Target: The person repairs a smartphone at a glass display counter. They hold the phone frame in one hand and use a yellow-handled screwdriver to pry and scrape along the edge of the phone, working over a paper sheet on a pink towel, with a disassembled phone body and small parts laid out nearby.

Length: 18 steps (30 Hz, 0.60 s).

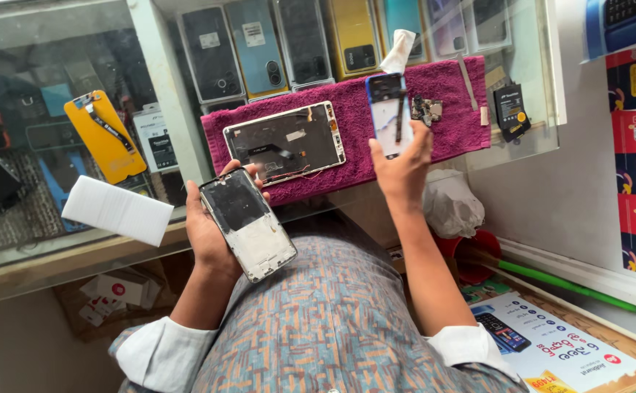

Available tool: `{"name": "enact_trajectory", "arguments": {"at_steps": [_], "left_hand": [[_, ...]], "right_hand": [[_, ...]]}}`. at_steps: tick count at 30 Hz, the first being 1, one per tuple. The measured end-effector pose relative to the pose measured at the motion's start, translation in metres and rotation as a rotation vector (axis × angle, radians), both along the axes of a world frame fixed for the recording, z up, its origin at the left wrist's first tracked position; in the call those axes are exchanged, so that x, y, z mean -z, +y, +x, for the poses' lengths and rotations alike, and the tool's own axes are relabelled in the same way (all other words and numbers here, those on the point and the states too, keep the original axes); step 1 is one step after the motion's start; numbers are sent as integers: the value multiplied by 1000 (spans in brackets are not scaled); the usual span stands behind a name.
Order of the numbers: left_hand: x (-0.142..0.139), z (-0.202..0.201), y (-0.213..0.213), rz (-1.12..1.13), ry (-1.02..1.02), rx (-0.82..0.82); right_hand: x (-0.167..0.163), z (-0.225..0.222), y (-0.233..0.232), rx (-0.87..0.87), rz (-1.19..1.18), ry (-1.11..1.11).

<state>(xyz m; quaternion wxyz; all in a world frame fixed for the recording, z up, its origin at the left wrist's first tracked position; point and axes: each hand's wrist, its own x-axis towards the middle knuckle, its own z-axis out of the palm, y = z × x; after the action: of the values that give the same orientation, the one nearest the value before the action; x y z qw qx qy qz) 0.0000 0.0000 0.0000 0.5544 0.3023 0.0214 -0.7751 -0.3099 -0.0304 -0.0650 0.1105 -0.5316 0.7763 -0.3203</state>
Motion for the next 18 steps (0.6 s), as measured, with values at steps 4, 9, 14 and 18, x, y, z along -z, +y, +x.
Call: {"name": "enact_trajectory", "arguments": {"at_steps": [4,9,14,18], "left_hand": [[0,-11,-3,31,12,26],[2,-32,-4,13,34,41],[-1,-61,-6,-11,27,-10],[1,-95,-8,-17,42,-75]], "right_hand": [[-4,-41,2,41,-98,149],[9,-108,3,58,-188,225],[23,-153,-5,26,-157,228],[24,-163,-9,24,-70,270]]}}
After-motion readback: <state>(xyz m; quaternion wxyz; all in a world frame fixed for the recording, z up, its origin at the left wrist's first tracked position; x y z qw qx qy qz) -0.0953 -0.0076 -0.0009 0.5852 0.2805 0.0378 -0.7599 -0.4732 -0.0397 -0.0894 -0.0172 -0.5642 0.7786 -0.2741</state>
